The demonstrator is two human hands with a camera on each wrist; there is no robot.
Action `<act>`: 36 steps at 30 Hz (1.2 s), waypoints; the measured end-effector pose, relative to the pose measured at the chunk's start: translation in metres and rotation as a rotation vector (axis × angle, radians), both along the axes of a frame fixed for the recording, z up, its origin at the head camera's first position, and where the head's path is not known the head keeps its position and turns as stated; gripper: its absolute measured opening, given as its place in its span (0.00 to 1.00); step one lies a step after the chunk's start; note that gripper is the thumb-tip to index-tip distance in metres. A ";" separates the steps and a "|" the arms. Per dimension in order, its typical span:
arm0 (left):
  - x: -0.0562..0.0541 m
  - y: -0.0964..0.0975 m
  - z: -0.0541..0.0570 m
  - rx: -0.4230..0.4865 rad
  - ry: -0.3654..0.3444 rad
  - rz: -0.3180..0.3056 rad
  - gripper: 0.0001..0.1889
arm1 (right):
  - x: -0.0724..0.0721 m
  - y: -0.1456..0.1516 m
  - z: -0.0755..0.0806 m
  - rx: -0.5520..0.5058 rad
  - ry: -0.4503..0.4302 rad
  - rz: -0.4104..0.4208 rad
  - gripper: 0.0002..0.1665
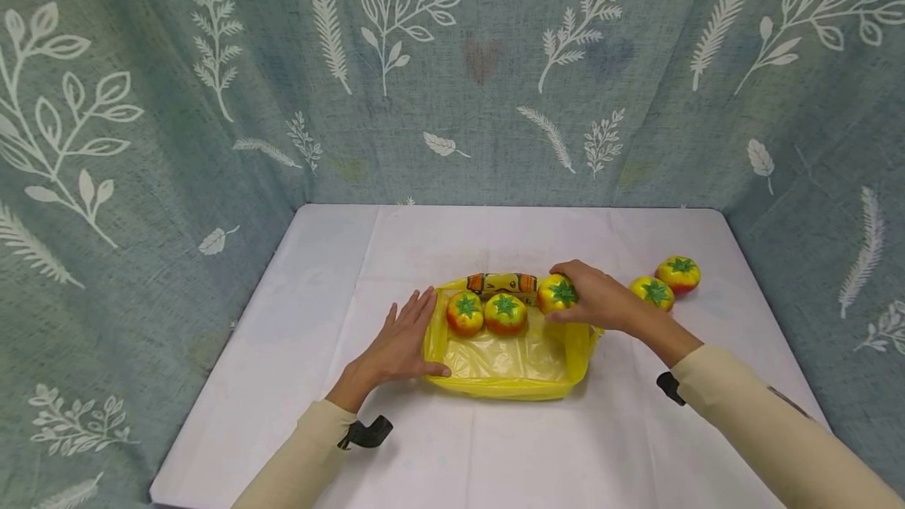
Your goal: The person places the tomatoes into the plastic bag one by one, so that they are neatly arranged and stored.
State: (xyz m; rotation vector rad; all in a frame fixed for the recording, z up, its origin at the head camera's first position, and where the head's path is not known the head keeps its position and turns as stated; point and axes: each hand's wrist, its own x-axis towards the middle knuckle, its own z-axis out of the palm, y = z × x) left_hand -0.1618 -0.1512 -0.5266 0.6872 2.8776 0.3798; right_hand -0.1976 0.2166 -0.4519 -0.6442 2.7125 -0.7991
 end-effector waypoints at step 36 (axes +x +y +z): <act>0.003 -0.001 -0.001 0.004 -0.011 0.004 0.70 | -0.003 -0.022 -0.030 0.069 -0.039 0.138 0.48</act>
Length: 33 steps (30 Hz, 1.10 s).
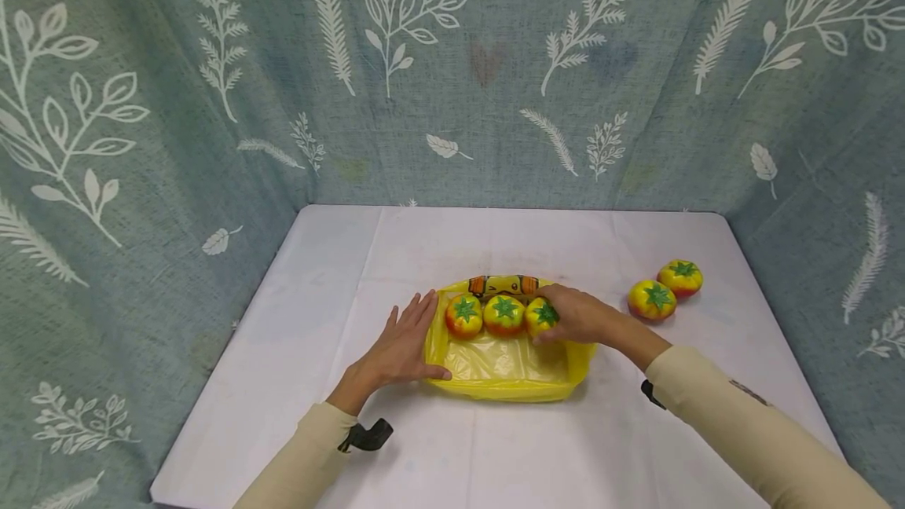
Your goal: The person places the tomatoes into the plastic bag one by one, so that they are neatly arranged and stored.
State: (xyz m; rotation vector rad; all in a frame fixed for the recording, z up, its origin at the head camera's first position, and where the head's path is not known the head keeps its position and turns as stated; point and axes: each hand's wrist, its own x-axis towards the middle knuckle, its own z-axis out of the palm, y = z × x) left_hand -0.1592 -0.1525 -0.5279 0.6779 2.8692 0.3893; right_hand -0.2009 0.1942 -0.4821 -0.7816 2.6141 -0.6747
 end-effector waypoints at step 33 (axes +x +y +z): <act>0.000 0.003 0.002 -0.008 -0.001 0.001 0.70 | 0.000 0.004 -0.013 0.041 -0.033 -0.067 0.51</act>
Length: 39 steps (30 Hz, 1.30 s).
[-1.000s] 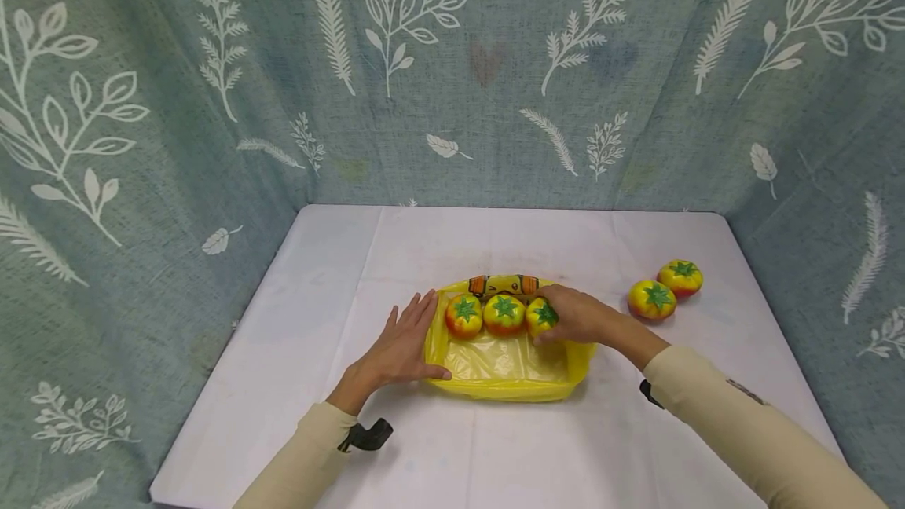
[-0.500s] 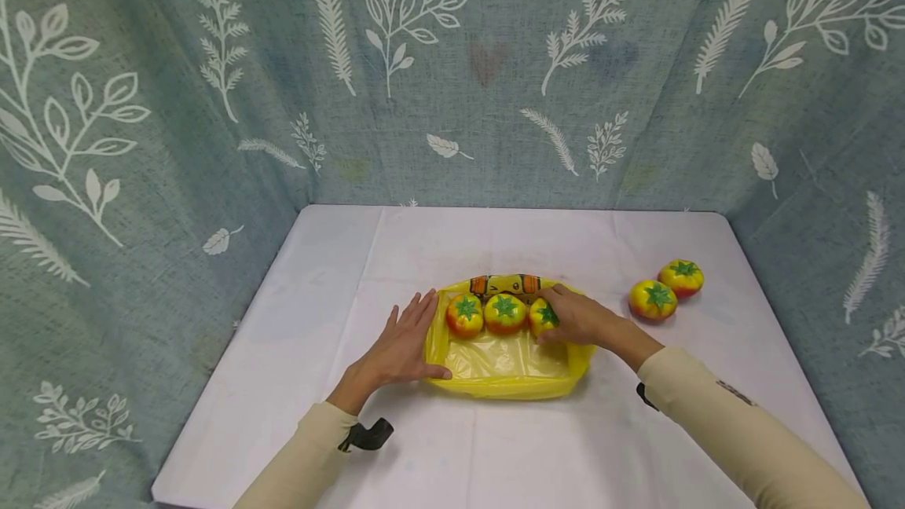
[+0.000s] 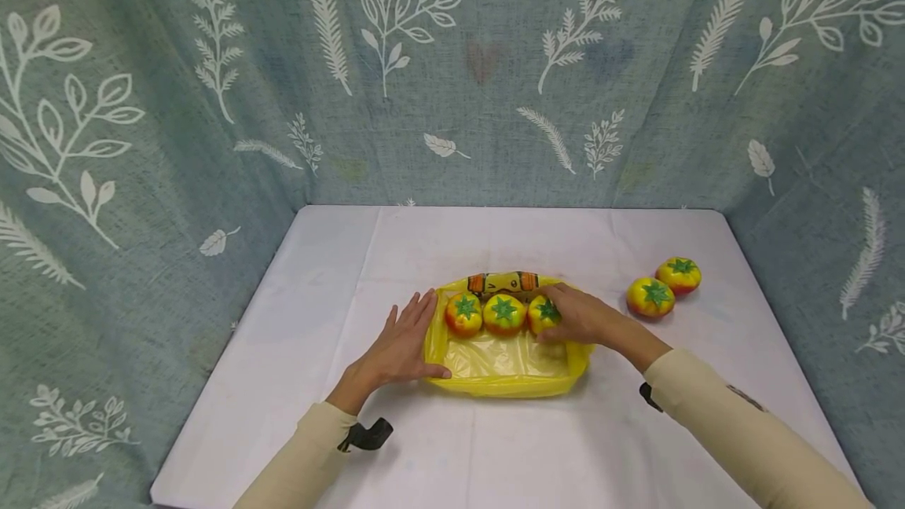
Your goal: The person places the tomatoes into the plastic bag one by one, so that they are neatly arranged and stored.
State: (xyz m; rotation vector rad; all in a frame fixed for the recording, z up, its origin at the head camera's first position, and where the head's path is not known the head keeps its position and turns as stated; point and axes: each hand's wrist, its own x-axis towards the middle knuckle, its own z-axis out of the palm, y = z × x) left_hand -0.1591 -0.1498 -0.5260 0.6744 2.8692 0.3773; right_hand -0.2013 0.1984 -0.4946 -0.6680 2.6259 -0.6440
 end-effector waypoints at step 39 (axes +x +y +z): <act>0.000 -0.001 -0.002 0.001 0.020 -0.012 0.70 | 0.010 0.077 0.028 -0.139 0.084 -0.363 0.54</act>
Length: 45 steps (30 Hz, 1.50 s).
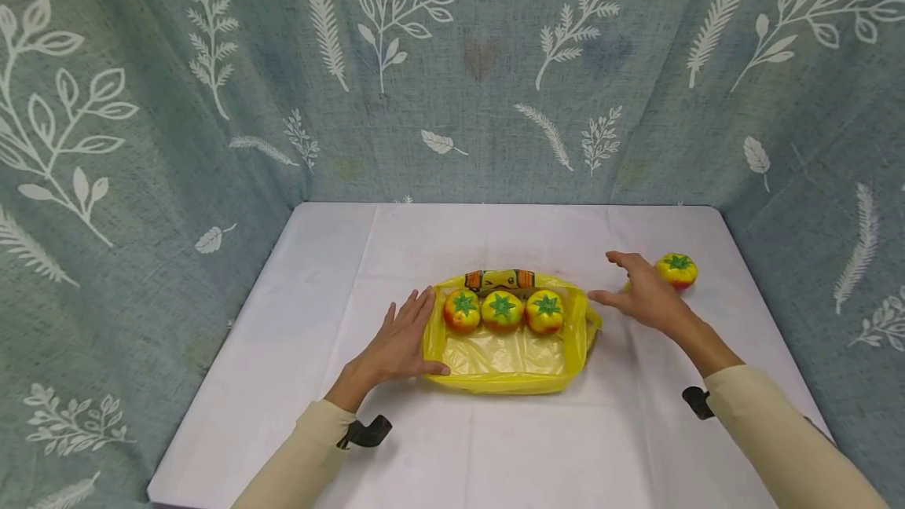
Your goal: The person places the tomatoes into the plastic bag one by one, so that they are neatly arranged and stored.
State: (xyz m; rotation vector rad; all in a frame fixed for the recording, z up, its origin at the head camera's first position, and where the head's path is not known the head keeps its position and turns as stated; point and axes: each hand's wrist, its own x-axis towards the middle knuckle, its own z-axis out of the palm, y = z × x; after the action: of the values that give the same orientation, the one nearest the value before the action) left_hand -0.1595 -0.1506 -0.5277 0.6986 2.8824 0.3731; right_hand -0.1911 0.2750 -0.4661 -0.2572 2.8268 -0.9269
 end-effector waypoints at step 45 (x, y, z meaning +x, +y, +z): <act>0.000 0.000 -0.001 0.000 -0.011 0.003 0.70 | -0.003 0.054 -0.032 0.129 -0.038 -0.102 0.58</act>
State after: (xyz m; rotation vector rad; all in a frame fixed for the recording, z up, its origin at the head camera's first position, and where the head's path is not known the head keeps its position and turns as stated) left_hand -0.1598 -0.1506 -0.5283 0.6895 2.8731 0.3761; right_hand -0.1946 0.3291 -0.4980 -0.0793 2.8724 -0.7554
